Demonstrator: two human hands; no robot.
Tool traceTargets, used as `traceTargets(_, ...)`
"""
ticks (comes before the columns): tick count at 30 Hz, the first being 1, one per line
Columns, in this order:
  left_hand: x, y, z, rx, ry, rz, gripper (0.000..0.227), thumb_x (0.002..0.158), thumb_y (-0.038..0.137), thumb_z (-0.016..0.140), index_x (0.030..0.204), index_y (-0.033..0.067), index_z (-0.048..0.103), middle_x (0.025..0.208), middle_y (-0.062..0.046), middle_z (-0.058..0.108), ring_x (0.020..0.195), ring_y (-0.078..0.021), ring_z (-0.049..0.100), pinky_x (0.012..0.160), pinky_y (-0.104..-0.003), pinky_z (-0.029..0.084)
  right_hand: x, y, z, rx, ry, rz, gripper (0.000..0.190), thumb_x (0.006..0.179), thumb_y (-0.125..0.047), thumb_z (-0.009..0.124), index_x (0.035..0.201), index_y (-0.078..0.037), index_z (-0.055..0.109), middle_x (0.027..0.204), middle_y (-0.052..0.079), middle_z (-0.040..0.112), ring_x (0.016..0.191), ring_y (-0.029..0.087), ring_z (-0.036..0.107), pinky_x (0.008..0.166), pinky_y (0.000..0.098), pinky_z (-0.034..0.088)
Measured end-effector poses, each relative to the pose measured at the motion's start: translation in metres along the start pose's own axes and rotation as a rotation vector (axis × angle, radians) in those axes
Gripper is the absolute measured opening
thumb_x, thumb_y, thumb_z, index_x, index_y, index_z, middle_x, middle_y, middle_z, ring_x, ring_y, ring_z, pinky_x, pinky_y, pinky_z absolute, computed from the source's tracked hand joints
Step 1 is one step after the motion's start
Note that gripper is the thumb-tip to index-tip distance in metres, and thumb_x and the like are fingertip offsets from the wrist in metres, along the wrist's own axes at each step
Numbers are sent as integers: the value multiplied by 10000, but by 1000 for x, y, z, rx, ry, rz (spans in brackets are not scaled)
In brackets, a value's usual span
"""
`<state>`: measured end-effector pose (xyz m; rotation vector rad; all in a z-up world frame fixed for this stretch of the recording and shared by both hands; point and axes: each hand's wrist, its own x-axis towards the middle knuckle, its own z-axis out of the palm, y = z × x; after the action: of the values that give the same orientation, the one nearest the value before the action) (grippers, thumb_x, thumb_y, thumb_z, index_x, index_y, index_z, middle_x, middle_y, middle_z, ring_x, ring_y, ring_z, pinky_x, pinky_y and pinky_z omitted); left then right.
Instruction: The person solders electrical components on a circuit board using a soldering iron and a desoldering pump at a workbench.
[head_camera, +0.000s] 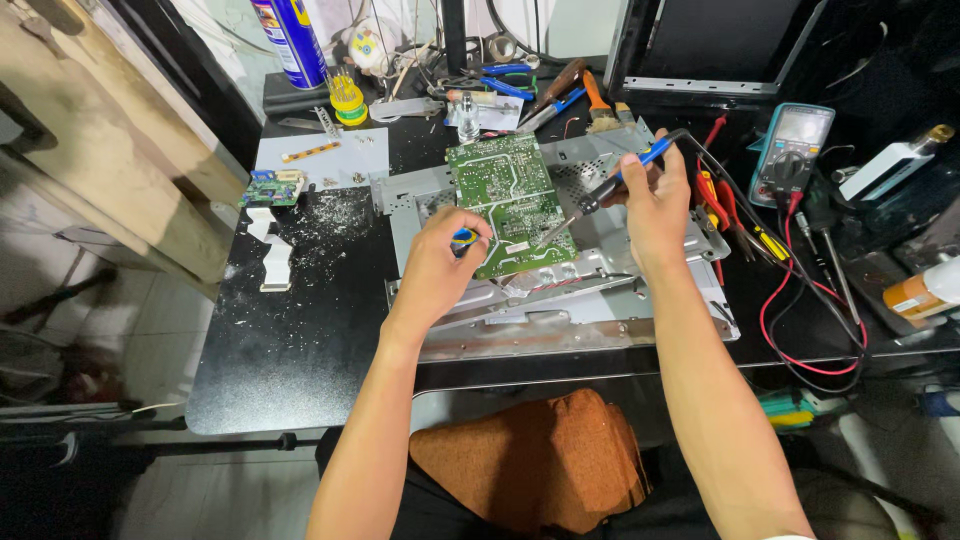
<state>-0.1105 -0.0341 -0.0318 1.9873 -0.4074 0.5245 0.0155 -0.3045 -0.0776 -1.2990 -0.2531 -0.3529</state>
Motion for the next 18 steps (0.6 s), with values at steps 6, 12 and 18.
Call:
traceTargets(6, -5, 3, 4, 74, 6, 65, 136, 895, 5, 722, 1008, 67, 678, 1080, -92, 642, 1062, -281, 615, 845, -369, 515, -6, -8, 4, 2, -7, 36, 646, 1069, -123, 627, 1589, 32, 275, 1001, 72, 653, 772, 127, 668, 644, 296, 617)
traceTargets(12, -3, 6, 4, 51, -24, -45, 114, 910, 49, 731, 1006, 87, 683, 1088, -63, 643, 1086, -265, 611, 862, -353, 523, -3, -9, 6, -23, 8, 44, 632, 1062, -118, 613, 1578, 20, 276, 984, 86, 656, 757, 132, 675, 643, 295, 622)
traceTargets(18, -3, 14, 5, 102, -55, -15, 110, 895, 33, 730, 987, 88, 708, 1073, -55, 638, 1094, -273, 586, 919, -374, 481, -4, -11, 6, -61, 5, 62, 614, 1062, -112, 625, 1569, 37, 313, 1025, 80, 653, 785, 122, 670, 643, 288, 618)
